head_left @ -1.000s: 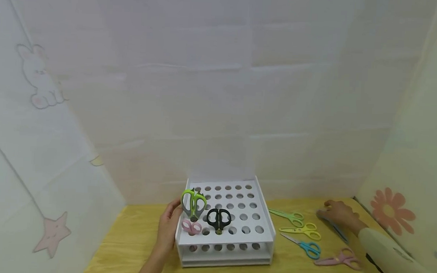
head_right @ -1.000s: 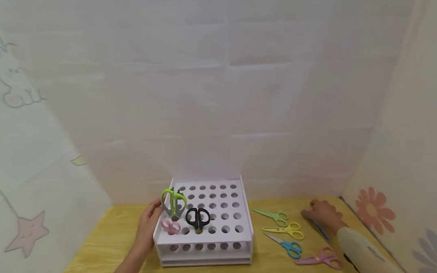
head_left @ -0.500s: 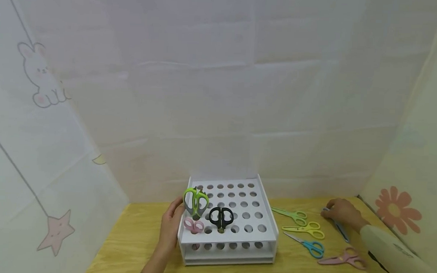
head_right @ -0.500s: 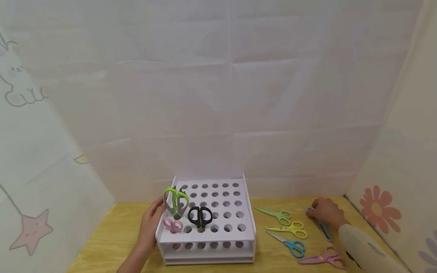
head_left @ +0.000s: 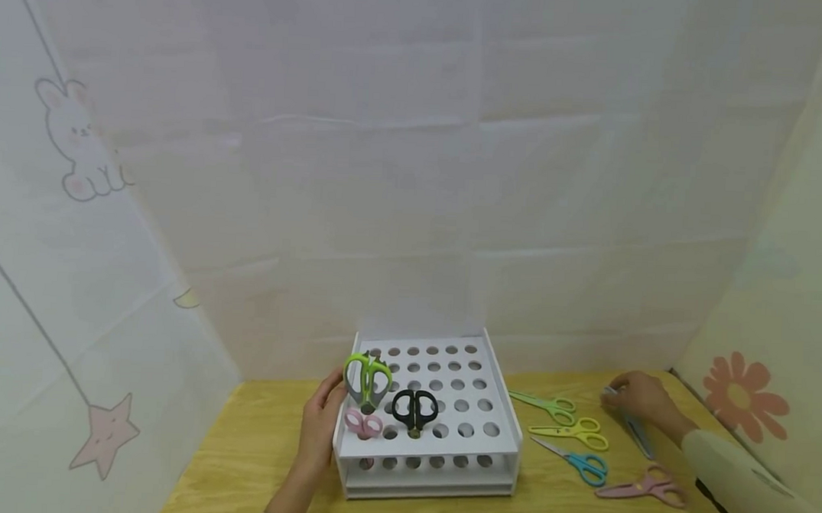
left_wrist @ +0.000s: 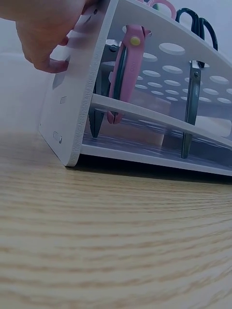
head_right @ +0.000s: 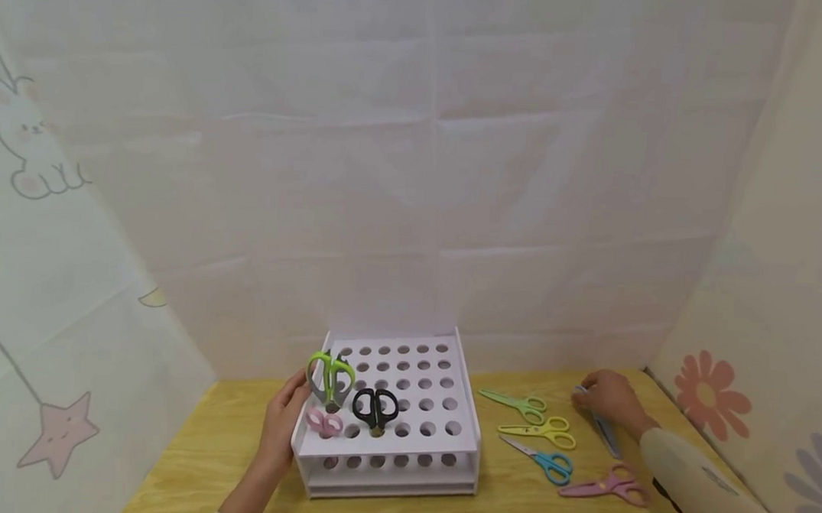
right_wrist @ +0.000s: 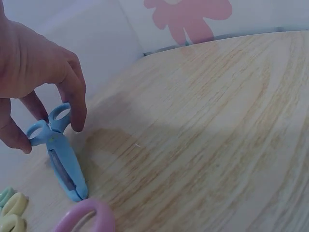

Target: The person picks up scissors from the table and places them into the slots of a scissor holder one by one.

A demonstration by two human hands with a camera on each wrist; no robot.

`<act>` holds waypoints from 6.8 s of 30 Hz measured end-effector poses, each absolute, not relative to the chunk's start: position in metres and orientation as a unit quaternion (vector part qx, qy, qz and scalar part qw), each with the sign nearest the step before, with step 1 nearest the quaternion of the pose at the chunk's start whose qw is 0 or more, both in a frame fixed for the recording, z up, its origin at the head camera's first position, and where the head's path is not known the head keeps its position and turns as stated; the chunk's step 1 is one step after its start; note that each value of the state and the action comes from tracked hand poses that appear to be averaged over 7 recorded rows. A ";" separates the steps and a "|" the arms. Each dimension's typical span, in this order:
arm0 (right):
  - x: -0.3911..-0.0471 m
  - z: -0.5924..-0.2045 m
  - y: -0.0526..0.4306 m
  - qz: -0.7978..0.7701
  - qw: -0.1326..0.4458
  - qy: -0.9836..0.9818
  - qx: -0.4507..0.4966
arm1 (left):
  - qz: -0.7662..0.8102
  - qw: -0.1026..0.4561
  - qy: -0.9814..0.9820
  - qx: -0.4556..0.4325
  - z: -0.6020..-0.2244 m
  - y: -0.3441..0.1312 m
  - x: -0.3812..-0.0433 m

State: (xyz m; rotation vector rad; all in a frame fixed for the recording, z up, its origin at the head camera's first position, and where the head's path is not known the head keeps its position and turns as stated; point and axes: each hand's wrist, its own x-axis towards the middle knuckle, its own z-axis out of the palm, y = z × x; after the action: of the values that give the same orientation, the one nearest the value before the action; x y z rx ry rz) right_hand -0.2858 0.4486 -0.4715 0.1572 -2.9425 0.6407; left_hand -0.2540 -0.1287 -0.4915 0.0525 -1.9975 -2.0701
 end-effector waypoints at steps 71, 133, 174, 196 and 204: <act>-0.194 -0.361 0.257 0.502 0.257 -0.817 0.119 | -0.716 0.145 -0.683 0.001 -0.495 -0.129 -0.258; -0.176 -0.434 0.158 0.210 0.326 -0.901 0.194 | -0.717 0.150 -0.681 0.000 -0.493 -0.128 -0.256; -0.176 -0.424 0.170 0.276 0.296 -0.884 0.235 | -0.721 0.143 -0.678 -0.004 -0.496 -0.131 -0.256; -0.204 -0.419 0.233 0.286 0.370 -0.863 0.190 | -0.723 0.134 -0.678 -0.001 -0.497 -0.131 -0.257; -0.216 -0.427 0.284 0.290 0.258 -0.916 0.101 | -0.722 0.135 -0.678 -0.001 -0.500 -0.131 -0.260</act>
State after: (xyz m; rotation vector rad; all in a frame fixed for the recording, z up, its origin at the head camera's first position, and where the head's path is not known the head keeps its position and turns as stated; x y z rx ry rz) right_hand -0.2158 0.2837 -0.4271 0.2746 -2.4837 0.7869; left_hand -0.2597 -0.1309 -0.5001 -0.0032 -1.9655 -2.0924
